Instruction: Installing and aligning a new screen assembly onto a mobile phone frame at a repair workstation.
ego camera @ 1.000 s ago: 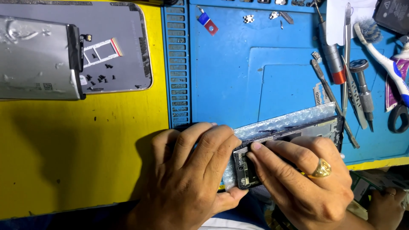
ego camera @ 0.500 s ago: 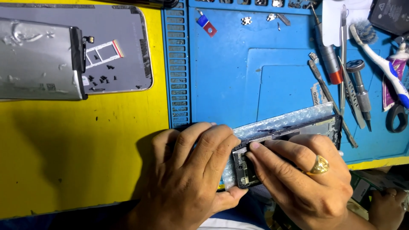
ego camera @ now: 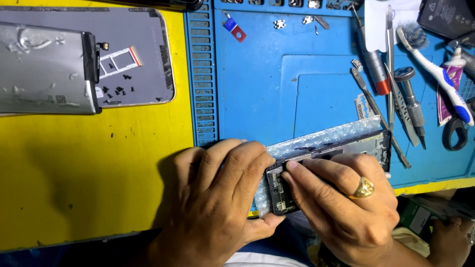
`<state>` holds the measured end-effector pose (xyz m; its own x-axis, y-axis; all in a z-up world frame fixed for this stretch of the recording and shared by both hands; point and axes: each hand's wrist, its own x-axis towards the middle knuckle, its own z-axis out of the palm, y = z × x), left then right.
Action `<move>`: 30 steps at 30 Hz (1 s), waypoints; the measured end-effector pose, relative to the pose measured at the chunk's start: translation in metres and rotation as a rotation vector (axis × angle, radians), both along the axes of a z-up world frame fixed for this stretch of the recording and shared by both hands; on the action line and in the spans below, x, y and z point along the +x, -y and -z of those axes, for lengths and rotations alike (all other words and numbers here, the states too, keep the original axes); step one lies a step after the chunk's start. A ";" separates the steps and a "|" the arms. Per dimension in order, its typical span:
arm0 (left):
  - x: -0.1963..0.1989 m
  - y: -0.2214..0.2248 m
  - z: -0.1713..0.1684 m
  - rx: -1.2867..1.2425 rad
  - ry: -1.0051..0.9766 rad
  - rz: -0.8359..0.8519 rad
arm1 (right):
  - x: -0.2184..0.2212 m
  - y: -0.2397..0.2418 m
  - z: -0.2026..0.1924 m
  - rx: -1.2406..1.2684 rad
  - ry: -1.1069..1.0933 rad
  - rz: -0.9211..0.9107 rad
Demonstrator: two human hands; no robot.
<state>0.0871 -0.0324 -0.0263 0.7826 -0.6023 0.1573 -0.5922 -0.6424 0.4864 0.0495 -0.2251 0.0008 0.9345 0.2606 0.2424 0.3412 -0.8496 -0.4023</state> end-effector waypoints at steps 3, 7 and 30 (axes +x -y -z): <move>0.000 0.000 -0.001 -0.002 0.006 -0.003 | -0.001 -0.001 -0.001 0.003 -0.006 0.013; 0.000 0.000 -0.003 0.005 0.009 -0.006 | -0.003 -0.002 0.000 0.010 -0.007 0.027; 0.002 0.000 -0.003 -0.011 0.031 -0.011 | -0.005 0.004 -0.006 -0.092 -0.028 -0.025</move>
